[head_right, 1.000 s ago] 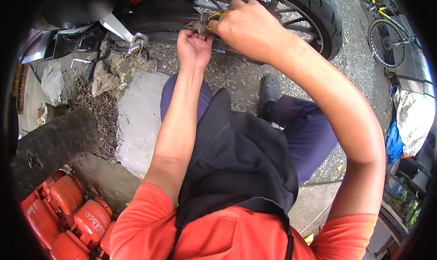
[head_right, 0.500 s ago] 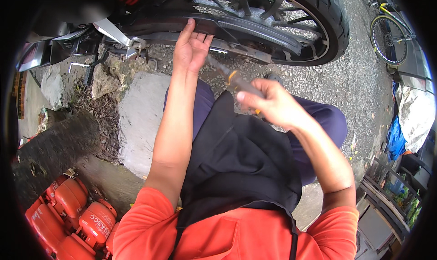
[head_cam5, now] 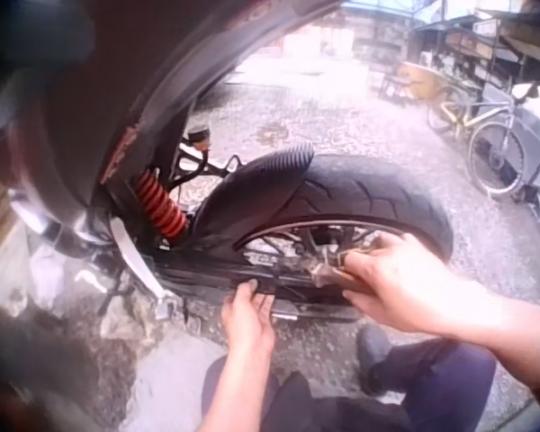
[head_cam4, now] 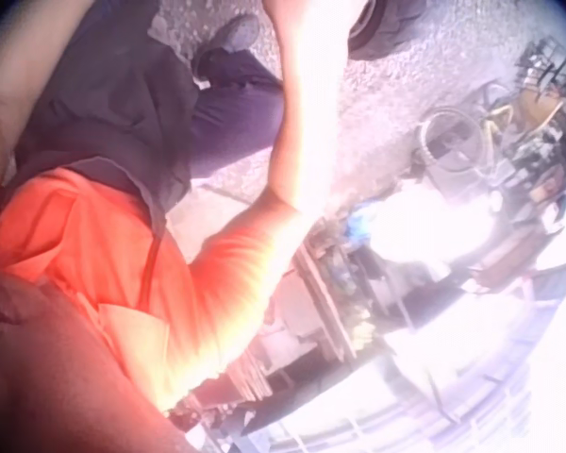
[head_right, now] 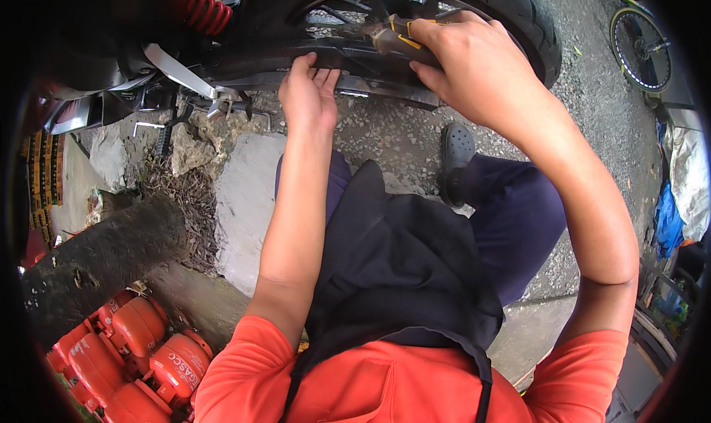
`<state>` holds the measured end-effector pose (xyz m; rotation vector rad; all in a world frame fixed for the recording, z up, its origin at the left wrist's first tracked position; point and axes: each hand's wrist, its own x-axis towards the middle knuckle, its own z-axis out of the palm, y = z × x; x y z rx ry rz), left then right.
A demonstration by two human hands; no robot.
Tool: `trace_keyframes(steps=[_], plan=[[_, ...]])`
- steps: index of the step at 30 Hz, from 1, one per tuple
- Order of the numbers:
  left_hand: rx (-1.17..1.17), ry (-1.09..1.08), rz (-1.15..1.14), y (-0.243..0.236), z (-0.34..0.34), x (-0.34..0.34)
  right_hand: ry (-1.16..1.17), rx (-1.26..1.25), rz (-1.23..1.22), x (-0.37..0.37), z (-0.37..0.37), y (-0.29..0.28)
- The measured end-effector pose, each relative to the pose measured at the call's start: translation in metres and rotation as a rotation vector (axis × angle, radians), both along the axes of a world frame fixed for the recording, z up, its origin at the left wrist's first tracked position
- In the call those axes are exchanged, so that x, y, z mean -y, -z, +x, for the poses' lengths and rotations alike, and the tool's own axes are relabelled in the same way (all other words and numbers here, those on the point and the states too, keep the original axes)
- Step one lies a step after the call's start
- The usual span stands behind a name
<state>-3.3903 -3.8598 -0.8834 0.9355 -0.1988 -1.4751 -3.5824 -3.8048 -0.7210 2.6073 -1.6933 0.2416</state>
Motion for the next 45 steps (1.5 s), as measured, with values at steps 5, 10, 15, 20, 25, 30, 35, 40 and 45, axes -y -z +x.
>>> trace_keyframes(steps=[5, 10, 15, 20, 25, 30, 35, 40, 45], plan=[[0.407, -0.06, -0.038, -0.017, -0.026, -0.002, 0.131, 0.365, 0.236, -0.038, -0.034, -0.053], [0.501, -0.127, 0.072, -0.027, -0.062, 0.007, 0.222, 0.828, 0.135, -0.058, -0.123, -0.067], [0.768, -0.119, 0.23, -0.019, -0.086, 0.013, 0.195, 0.998, 0.076, -0.025, -0.241, -0.037], [0.871, 0.025, 0.51, -0.014, -0.042, 0.03, 0.176, 1.257, 0.25, 0.022, -0.354, 0.012], [1.011, 0.087, 0.543, -0.027, -0.063, 0.052, 0.593, 1.489, 0.736, 0.007, -0.437, 0.056], [1.008, 0.02, 0.624, -0.039, -0.077, 0.049, 0.516, 1.207, 0.971, 0.036, -0.482, 0.067], [0.968, -0.076, 0.654, -0.031, -0.083, 0.047, 0.245, 0.967, 1.126, 0.143, -0.448, 0.031], [0.949, -0.179, 0.712, -0.031, -0.09, 0.032, -0.127, 0.805, 1.09, 0.235, -0.402, 0.02], [0.945, -0.26, 0.795, -0.045, -0.092, 0.004, -0.391, 0.662, 1.103, 0.293, -0.367, 0.038]])
